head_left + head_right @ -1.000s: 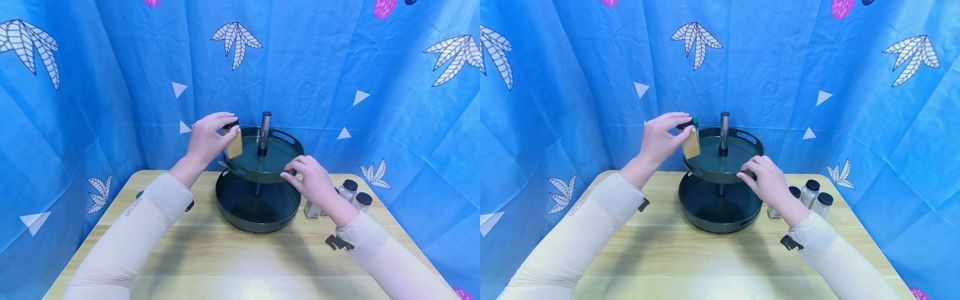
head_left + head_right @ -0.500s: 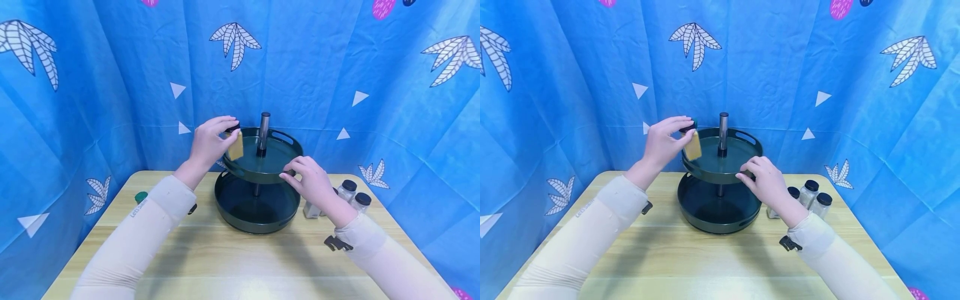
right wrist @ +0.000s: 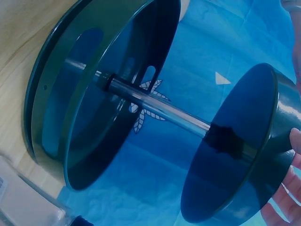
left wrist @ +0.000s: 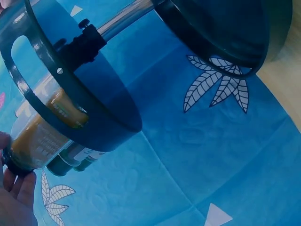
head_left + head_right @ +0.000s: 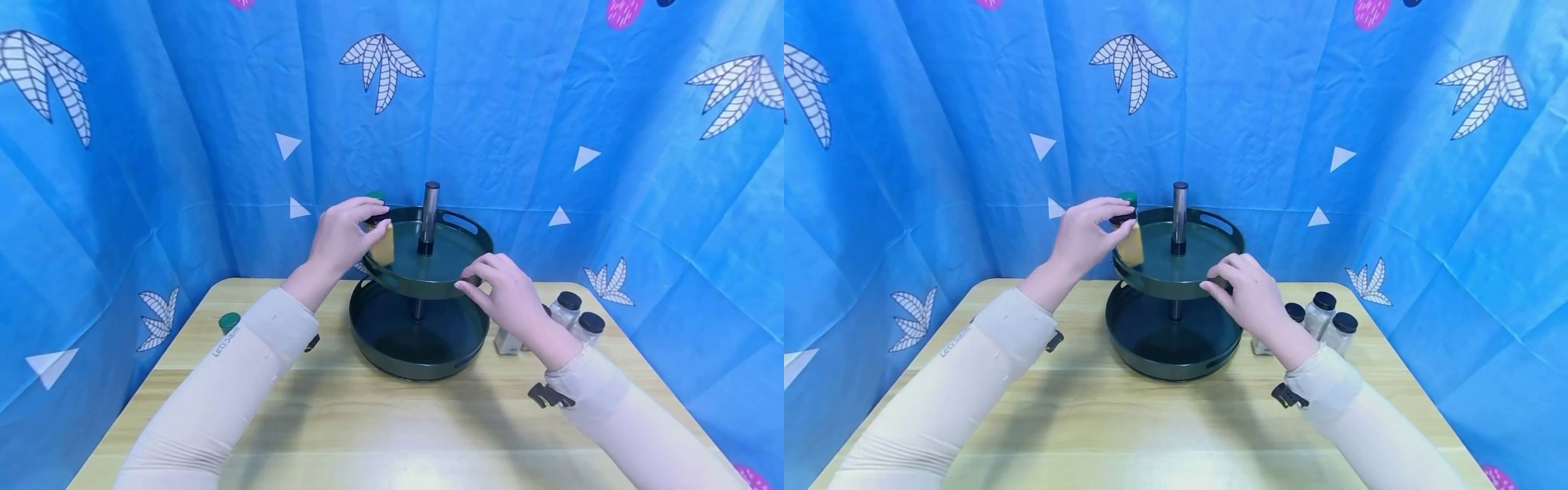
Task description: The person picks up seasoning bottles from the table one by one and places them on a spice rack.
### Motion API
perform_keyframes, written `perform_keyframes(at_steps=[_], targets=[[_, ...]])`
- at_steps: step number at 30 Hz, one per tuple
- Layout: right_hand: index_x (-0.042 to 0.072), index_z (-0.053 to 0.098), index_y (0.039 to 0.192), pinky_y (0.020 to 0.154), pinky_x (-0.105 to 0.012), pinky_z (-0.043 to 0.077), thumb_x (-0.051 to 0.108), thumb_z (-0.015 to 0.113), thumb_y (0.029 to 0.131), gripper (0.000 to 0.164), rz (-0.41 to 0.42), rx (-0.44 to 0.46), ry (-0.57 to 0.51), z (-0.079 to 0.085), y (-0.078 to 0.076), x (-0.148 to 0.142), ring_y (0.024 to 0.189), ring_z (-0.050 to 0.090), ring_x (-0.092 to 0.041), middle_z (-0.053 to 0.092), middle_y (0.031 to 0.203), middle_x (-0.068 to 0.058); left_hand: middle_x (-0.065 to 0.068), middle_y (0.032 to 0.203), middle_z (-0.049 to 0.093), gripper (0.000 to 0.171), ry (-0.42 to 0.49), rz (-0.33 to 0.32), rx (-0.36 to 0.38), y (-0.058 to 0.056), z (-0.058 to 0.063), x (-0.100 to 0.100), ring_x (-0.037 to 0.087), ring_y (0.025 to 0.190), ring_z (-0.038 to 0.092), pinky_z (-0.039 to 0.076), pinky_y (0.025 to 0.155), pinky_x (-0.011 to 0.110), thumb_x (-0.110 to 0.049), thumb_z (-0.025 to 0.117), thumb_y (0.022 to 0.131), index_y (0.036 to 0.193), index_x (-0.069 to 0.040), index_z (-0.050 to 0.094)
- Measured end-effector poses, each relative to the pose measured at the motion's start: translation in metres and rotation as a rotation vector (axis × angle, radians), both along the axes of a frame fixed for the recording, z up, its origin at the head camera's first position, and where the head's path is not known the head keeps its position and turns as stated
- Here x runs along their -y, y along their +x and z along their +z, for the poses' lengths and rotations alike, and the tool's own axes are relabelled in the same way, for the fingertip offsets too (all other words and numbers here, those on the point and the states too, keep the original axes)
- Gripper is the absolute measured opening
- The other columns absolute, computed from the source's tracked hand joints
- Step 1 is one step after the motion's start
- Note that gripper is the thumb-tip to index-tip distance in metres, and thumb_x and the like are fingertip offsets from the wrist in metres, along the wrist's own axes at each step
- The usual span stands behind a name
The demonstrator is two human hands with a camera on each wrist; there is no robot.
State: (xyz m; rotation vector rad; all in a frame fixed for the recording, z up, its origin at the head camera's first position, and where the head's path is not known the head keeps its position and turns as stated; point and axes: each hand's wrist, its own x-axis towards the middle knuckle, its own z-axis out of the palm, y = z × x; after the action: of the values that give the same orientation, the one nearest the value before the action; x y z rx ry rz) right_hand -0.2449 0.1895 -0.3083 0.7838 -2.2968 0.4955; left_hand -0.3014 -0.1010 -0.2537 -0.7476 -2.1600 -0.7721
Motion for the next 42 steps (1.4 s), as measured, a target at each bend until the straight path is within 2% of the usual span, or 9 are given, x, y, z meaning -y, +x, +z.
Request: perform_keyframes(at_steps=[5, 8, 14, 21, 24, 42], targets=[[0.011, 0.073, 0.091, 0.073, -0.039, 0.053, 0.02, 0.084, 0.082, 0.017, -0.002, 0.007, 0.002, 0.0, 0.0, 0.001, 0.091, 0.058, -0.025, 0.066, 0.092, -0.004, 0.007, 0.123, 0.07, 0.025, -0.043, 0.017, 0.073, 0.0, -0.003, 0.0, 0.024, 0.112, 0.066, 0.057, 0.086, 0.035, -0.02, 0.074, 0.092, 0.115, -0.01, 0.076], [0.011, 0.073, 0.092, 0.074, -0.039, 0.053, 0.02, 0.084, 0.082, 0.017, -0.004, 0.01, 0.001, 0.0, 0.0, 0.001, 0.092, 0.058, -0.025, 0.067, 0.093, -0.004, 0.007, 0.124, 0.07, 0.025, -0.049, 0.016, 0.084, 0.0, -0.003, 0.0, 0.024, 0.114, 0.065, 0.056, 0.091, 0.036, -0.02, 0.074, 0.092, 0.115, -0.01, 0.076], [0.011, 0.073, 0.092, 0.073, -0.039, 0.053, 0.02, 0.084, 0.082, 0.017, -0.006, 0.006, -0.003, 0.001, 0.0, 0.001, 0.091, 0.058, -0.025, 0.067, 0.093, -0.004, 0.008, 0.124, 0.069, 0.025, -0.046, 0.009, 0.095, 0.001, -0.001, -0.001, 0.025, 0.113, 0.066, 0.056, 0.088, 0.037, -0.019, 0.074, 0.092, 0.115, -0.009, 0.076], [0.011, 0.073, 0.092, 0.073, -0.038, 0.053, 0.02, 0.084, 0.083, 0.016, -0.012, 0.009, 0.0, 0.0, -0.001, 0.001, 0.091, 0.058, -0.025, 0.067, 0.092, -0.004, 0.005, 0.126, 0.068, 0.027, -0.068, 0.066, 0.163, 0.004, 0.003, -0.005, 0.023, 0.118, 0.063, 0.051, 0.098, 0.037, -0.021, 0.072, 0.094, 0.119, -0.01, 0.074], [0.012, 0.073, 0.092, 0.073, -0.038, 0.053, 0.02, 0.084, 0.083, 0.016, -0.016, 0.016, 0.002, -0.001, 0.0, 0.001, 0.09, 0.058, -0.024, 0.066, 0.092, -0.004, 0.005, 0.128, 0.067, 0.028, -0.082, 0.09, 0.185, 0.007, 0.004, -0.006, 0.023, 0.119, 0.062, 0.051, 0.099, 0.038, -0.022, 0.071, 0.095, 0.12, -0.011, 0.073], [0.012, 0.073, 0.093, 0.075, -0.039, 0.053, 0.02, 0.084, 0.082, 0.017, -0.018, 0.008, 0.003, -0.002, 0.001, 0.001, 0.092, 0.058, -0.024, 0.067, 0.094, -0.003, 0.004, 0.128, 0.067, 0.027, -0.122, 0.135, 0.148, 0.017, 0.001, -0.002, 0.023, 0.121, 0.06, 0.05, 0.101, 0.038, -0.023, 0.07, 0.095, 0.121, -0.012, 0.073]])
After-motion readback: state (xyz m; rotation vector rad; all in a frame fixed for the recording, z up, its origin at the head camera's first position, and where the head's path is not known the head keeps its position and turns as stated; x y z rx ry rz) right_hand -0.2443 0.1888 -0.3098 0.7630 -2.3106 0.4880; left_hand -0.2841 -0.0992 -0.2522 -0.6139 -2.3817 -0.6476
